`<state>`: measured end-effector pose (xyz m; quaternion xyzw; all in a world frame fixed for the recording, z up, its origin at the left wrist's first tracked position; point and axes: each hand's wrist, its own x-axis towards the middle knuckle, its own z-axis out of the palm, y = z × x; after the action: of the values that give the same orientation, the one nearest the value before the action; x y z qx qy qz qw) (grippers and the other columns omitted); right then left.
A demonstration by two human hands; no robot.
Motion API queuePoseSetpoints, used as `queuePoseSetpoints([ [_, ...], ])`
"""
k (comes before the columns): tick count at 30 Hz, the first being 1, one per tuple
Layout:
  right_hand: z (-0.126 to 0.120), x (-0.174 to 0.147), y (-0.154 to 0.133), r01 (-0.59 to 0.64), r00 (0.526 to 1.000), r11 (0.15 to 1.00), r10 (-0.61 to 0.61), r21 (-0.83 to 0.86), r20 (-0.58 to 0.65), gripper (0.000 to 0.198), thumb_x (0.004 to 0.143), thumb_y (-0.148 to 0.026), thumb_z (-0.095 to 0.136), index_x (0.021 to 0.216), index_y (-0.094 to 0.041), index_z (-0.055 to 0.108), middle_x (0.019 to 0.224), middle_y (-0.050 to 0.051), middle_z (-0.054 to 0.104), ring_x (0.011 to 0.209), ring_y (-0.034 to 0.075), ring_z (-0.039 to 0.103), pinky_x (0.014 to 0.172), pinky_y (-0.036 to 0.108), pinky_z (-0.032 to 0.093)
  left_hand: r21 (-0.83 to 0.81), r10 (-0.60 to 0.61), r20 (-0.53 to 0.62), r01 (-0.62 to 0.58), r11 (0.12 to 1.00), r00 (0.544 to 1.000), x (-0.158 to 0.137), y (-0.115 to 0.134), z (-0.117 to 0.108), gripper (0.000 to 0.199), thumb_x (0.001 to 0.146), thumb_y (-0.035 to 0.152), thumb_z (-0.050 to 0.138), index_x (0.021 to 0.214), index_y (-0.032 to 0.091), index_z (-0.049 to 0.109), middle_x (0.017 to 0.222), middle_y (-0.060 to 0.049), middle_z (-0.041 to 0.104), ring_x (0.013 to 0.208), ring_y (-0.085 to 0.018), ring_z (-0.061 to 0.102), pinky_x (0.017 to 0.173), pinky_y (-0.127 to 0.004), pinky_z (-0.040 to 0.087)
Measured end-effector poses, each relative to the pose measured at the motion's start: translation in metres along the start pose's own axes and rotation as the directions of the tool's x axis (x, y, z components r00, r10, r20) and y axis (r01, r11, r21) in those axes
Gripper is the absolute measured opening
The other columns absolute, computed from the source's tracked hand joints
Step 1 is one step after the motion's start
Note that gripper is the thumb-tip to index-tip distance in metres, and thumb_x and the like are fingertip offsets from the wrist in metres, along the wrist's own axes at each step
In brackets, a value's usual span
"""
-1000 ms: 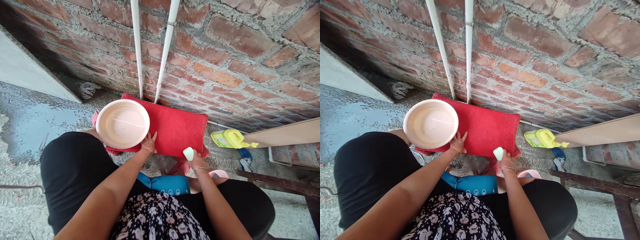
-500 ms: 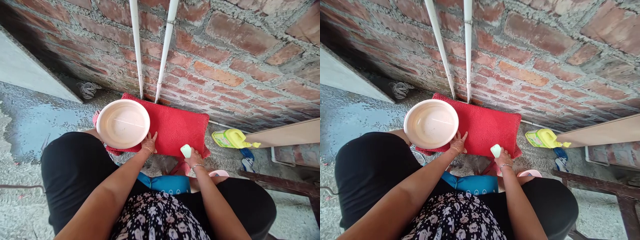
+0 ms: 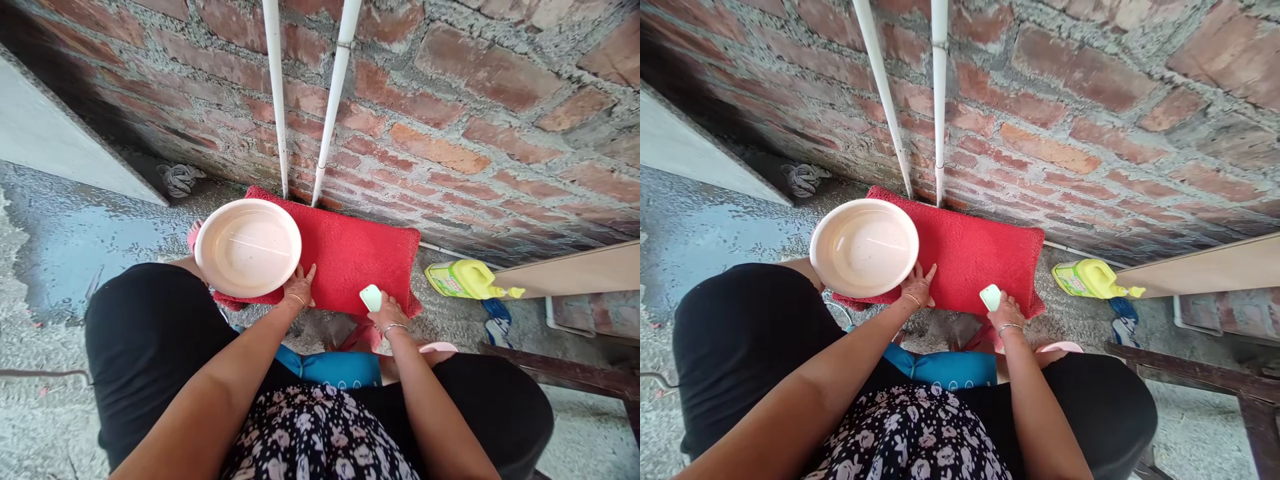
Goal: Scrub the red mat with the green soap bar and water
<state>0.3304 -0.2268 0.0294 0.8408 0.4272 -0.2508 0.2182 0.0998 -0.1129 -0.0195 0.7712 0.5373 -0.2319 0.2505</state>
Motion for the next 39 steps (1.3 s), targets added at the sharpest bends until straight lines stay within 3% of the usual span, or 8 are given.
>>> queuePoseSetpoints([
  [3, -0.006, 0.001, 0.034, -0.106, 0.994, 0.994, 0.106, -0.010, 0.011, 0.068, 0.071, -0.037, 0.063, 0.131, -0.018, 0.037, 0.120, 0.015, 0.050, 0.108, 0.029, 0.053, 0.084, 0.038, 0.042, -0.015, -0.001, -0.001, 0.001, 1.000, 1.000, 0.001, 0.001, 0.001, 0.131, 0.045, 0.047, 0.083, 0.148, 0.033, 0.004, 0.154, -0.018, 0.008, 0.138, -0.046, 0.007, 0.103, -0.063, 0.022],
  [5, -0.009, 0.002, 0.035, -0.096, 0.995, 0.995, 0.096, 0.006, -0.018, 0.072, 0.070, -0.039, 0.063, 0.133, -0.018, 0.034, 0.121, 0.015, 0.050, 0.108, 0.028, 0.053, 0.084, 0.037, 0.042, -0.018, -0.003, 0.000, 0.003, 1.000, 1.000, 0.001, 0.001, 0.001, 0.130, 0.045, 0.047, 0.083, 0.148, 0.033, 0.004, 0.154, -0.018, 0.008, 0.138, -0.046, 0.006, 0.103, -0.063, 0.022],
  [12, -0.005, 0.007, -0.030, 0.117, 0.991, 0.993, -0.115, 0.021, -0.071, 0.078, 0.070, -0.037, 0.064, 0.138, -0.018, 0.029, 0.125, 0.014, 0.048, 0.112, 0.025, 0.050, 0.086, 0.034, 0.041, 0.005, -0.002, -0.011, 0.002, 1.000, 1.000, 0.000, 0.000, 0.002, 0.131, 0.044, 0.050, 0.082, 0.148, 0.034, 0.004, 0.154, -0.018, 0.007, 0.138, -0.045, 0.007, 0.103, -0.062, 0.022],
  [20, -0.016, 0.009, 0.036, -0.158, 0.987, 0.987, 0.158, 0.018, -0.009, 0.070, 0.067, -0.037, 0.065, 0.127, -0.014, 0.040, 0.118, 0.016, 0.051, 0.107, 0.029, 0.053, 0.084, 0.037, 0.043, 0.007, 0.006, -0.033, -0.005, 1.000, 0.999, 0.002, 0.000, 0.004, 0.131, 0.043, 0.050, 0.082, 0.148, 0.033, 0.004, 0.153, -0.019, 0.010, 0.137, -0.045, 0.011, 0.104, -0.061, 0.021],
  [26, -0.014, 0.015, -0.020, 0.059, 0.993, 0.998, -0.055, 0.032, -0.107, 0.077, 0.069, -0.039, 0.066, 0.135, -0.016, 0.034, 0.123, 0.014, 0.049, 0.111, 0.027, 0.050, 0.086, 0.035, 0.043, 0.027, 0.001, -0.018, -0.001, 1.000, 1.000, 0.000, 0.000, 0.001, 0.130, 0.045, 0.052, 0.081, 0.148, 0.034, 0.004, 0.153, -0.018, 0.009, 0.138, -0.044, 0.010, 0.105, -0.060, 0.019],
  [28, -0.012, 0.017, -0.024, 0.086, 0.990, 0.996, -0.082, 0.023, -0.115, 0.076, 0.069, -0.039, 0.066, 0.135, -0.017, 0.034, 0.123, 0.014, 0.049, 0.112, 0.026, 0.050, 0.086, 0.035, 0.043, 0.027, 0.005, -0.016, -0.005, 1.000, 1.000, 0.000, 0.000, 0.000, 0.129, 0.046, 0.053, 0.080, 0.148, 0.033, 0.004, 0.153, -0.018, 0.009, 0.138, -0.044, 0.010, 0.106, -0.061, 0.017],
  [35, -0.020, 0.017, 0.041, -0.199, 0.979, 0.978, 0.201, 0.058, -0.045, 0.069, 0.067, -0.037, 0.066, 0.129, -0.019, 0.041, 0.122, 0.015, 0.050, 0.111, 0.029, 0.052, 0.085, 0.039, 0.044, -0.004, 0.007, -0.017, -0.007, 1.000, 1.000, 0.001, 0.000, 0.002, 0.130, 0.045, 0.049, 0.082, 0.148, 0.033, 0.004, 0.153, -0.018, 0.010, 0.138, -0.045, 0.010, 0.105, -0.061, 0.019],
  [39, -0.025, 0.016, 0.011, -0.032, 0.991, 0.996, 0.042, 0.080, -0.123, 0.079, 0.067, -0.042, 0.067, 0.135, -0.019, 0.033, 0.123, 0.014, 0.049, 0.111, 0.026, 0.051, 0.087, 0.035, 0.042, 0.011, 0.004, -0.020, -0.004, 1.000, 1.000, 0.000, 0.000, 0.001, 0.129, 0.046, 0.051, 0.081, 0.148, 0.033, 0.004, 0.153, -0.018, 0.010, 0.138, -0.044, 0.010, 0.105, -0.060, 0.020],
])
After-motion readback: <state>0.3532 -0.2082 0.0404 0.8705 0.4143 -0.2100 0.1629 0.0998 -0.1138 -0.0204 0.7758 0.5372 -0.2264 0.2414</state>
